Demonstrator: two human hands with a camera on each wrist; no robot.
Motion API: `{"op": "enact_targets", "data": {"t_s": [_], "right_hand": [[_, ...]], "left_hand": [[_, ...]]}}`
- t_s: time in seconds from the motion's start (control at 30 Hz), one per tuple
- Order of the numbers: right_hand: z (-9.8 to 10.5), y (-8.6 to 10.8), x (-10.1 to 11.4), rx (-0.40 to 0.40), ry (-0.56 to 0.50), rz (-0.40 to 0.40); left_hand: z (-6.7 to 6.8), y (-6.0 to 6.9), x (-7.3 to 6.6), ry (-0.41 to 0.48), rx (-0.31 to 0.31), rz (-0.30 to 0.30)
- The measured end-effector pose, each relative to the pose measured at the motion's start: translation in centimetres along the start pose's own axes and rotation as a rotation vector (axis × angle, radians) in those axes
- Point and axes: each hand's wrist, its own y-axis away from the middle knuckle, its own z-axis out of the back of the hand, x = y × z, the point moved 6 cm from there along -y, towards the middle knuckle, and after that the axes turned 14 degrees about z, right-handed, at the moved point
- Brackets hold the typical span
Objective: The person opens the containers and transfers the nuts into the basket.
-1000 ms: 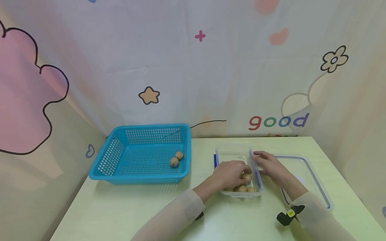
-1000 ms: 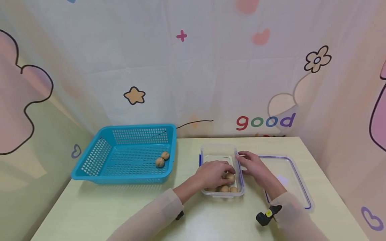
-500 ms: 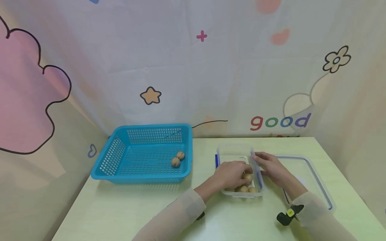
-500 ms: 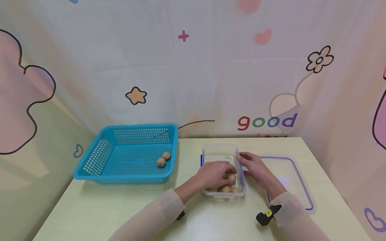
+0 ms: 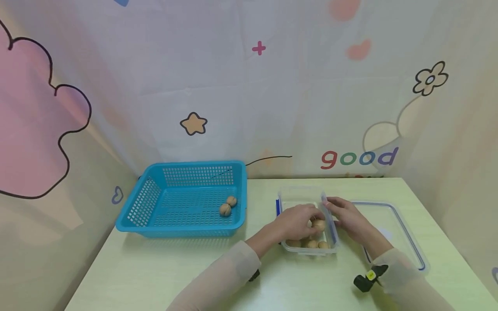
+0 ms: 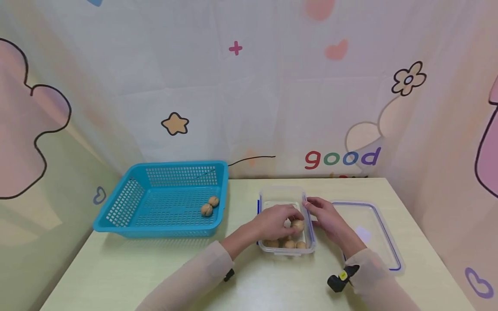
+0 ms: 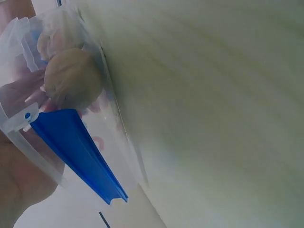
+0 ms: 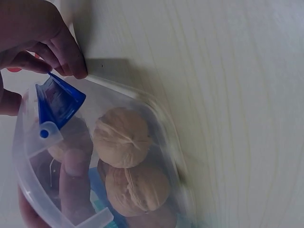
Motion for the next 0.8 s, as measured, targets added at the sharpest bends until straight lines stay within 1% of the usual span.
{"op": "enact_targets", "data": {"t_s": [0.1,0.2,0.33,0.47,0.7,0.8], "right_hand": [[0.0,0.1,0.0,-0.005,-0.007,0.004],[0.0,0.1,0.0,-0.005,-0.013,0.002],[0.0,0.1,0.0,-0.002,-0.015,-0.001],[-0.1,0.1,0.1,0.000,-0.012,-0.004],[0.0,-0.1,0.1,-0.004,0.003,-0.016],[0.0,0.0,0.0,-0.004,0.000,-0.021]], "left_hand": [[0.3,0.1,-0.4,0.002,0.002,-0.056],[0.9,0.5,-0.6,0.019,-0.005,-0.098],[2.1,1.3,-0.6,0.062,-0.007,-0.120],[3.8,2.5,-0.4,0.107,-0.015,-0.129],[7.3,4.1,0.1,0.119,-0.093,-0.170],[8.5,4.9,0.7,0.136,-0.108,-0.167]]}}
